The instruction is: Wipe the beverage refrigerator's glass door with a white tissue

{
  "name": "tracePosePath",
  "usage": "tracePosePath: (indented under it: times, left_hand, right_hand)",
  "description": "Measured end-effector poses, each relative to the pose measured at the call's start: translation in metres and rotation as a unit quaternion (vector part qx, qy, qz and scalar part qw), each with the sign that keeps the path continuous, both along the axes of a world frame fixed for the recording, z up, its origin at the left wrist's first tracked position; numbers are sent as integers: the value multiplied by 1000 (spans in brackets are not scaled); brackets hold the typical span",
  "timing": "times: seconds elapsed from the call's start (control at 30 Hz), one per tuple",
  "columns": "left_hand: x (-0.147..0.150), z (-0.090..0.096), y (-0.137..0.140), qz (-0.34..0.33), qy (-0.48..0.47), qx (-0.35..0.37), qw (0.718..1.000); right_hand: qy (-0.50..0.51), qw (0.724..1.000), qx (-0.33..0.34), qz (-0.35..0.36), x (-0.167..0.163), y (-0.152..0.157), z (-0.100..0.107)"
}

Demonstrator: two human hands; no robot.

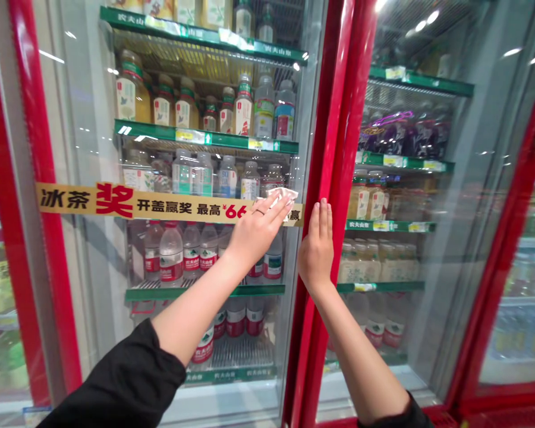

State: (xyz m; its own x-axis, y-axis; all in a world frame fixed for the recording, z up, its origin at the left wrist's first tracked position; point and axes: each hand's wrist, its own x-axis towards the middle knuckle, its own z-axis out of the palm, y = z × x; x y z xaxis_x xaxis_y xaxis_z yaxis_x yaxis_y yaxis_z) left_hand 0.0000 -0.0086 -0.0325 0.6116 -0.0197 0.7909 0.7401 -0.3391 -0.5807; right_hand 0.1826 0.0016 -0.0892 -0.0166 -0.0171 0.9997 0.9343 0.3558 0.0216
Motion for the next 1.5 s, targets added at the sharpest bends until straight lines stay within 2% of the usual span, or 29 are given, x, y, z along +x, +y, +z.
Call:
tracePosePath:
  times: [0.1,0.17,0.23,0.33,0.4,0.47,0.57,0.63,0.73,0.83,0.9,1.0,1.13,1.23,1.3,1.37,1.43,1.5]
  left_hand:
    - [22,5,1,6,-30,-18,999]
    - [25,1,3,3,-9,-25,1000]
    - [15,-6,3,-1,33,-24,999]
    - [-16,-13,2,-1,71,-5,997]
    - [-33,-10,-1,4,54,4,999]
    - [-38,-3,-3,9,8,0,1000]
    - [-21,3,-3,11,-84,-31,996]
    - [-5,-1,-2,8,-117,-50,992]
    - [2,-16,-2,6,-55,-54,997]
    - [-20,-25,-4,9,34,-39,999]
    - [-42,-21,-5,8,46,-29,998]
    - [-59,-6,-7,12,-14,-29,999]
    - [-46,3,-7,23,-121,-54,991]
    - [-48,-8,-6,23,-75,-51,996]
    - [-64,-16,-6,14,-12,-39,999]
    - [-84,-19,-6,10,12,-26,1000]
    - [-95,-14,-7,14,-17,-16,1000]
    - [-94,-5,-7,19,-71,-17,997]
  right_hand:
    - [56,998,4,-12,-16,2,-4]
    - [70,997,4,-19,-22,3,-7]
    - [56,998,-1,-23,-24,3,-8]
    - [35,999,3,-34,-22,1,-10]
    - [40,998,10,-45,-22,0,-11]
    - [48,997,15,-53,-23,1,-12]
    - [48,997,13,-53,-25,3,-14]
    - [44,998,12,-48,-25,4,-15]
    - [40,998,18,-35,-21,4,-16]
    - [35,999,15,-28,-17,2,-16]
    - [32,999,9,-26,-18,0,-16]
    - [34,999,-3,-28,-32,-2,-16]
    - [22,998,-47,-28,-68,0,-19]
    - [13,998,-63,-16,-88,6,-22]
    - [14,998,-62,-14,-91,10,-24]
    - [10,998,-64,-15,-90,12,-26]
    - [7,998,-67,-19,-88,13,-27]
    - [7,998,-64,-26,-87,14,-28]
